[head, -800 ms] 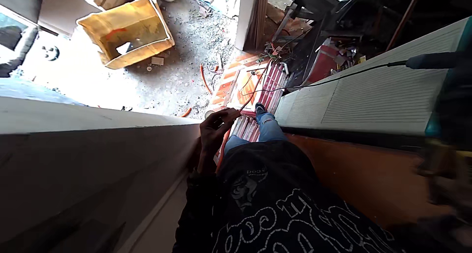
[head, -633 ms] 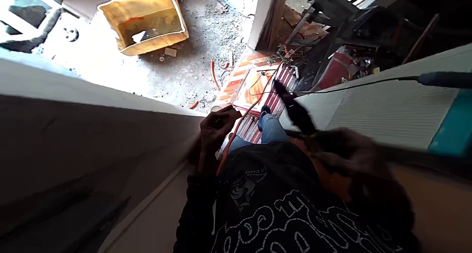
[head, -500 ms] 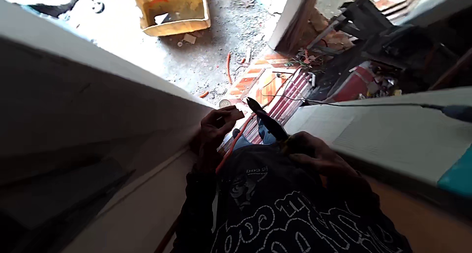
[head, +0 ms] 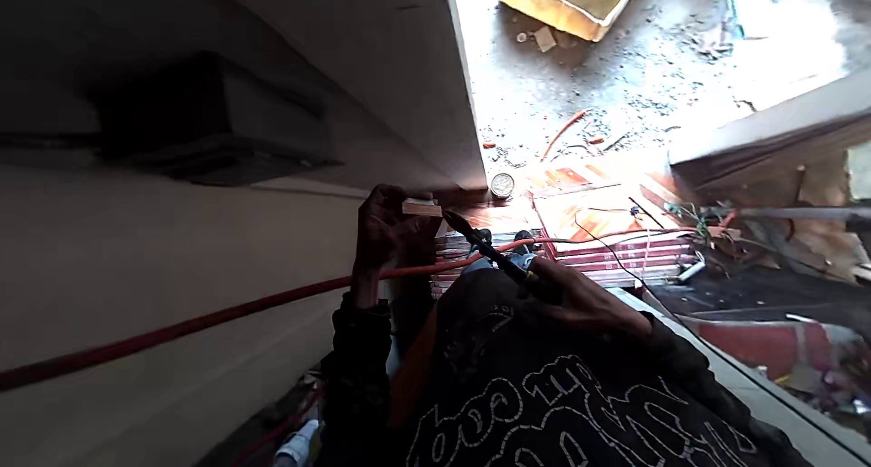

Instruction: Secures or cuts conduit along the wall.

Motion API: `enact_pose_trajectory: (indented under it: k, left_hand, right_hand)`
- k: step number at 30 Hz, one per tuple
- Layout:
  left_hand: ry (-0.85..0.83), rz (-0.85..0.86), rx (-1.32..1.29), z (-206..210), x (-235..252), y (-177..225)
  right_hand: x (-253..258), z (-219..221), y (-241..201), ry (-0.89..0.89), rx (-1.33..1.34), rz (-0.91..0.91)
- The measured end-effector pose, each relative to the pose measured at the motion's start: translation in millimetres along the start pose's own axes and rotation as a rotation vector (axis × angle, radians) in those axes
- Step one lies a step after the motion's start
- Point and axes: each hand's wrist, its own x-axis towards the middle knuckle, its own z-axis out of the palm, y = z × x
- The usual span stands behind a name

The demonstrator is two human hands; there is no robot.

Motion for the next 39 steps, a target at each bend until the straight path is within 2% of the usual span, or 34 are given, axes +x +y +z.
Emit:
enact_pose_trajectory:
  k: [5, 13, 20, 29, 33, 36, 39]
  left_hand:
    - [0.137, 0.019, -0.116, 14.7, -28.4, -2.9]
    - [0.110, 0.052, -0.321, 32.2, -31.5, -6.8]
    - [0.164, -0.026, -0.275, 45.9, -39.6, -1.7]
    - [0.158, -0.010, -0.243, 48.2, -42.2, 0.6]
    - [0.177, 0.031, -0.331, 41.3, -29.7, -9.4]
    - [0.198, -0.003, -0.232, 46.5, -43.9, -2.5]
    - [0.192, -0.001, -0.239, 43.1, -46.2, -7.0]
  right_hand:
    - [-4.2, -2.8, -1.9, -0.076, -0.017, -0.105]
    - [-13.4, -6.6, -3.5, -0.090, -0.057, -0.149]
    - [-15.0, -15.6, -6.7, -0.090, -0.085, -0.157]
    - [-16.7, -8.4, -9.0, -0.016, -0.113, -0.156]
    - [-15.3, -6.1, -8.2, 0.010, -0.133, -0.147]
    - [-14.2, -4.2, -10.1, 0.021, -0.136, -0.152]
    - [-13.1, -2.6, -10.7, 0.031, -0.133, -0.167]
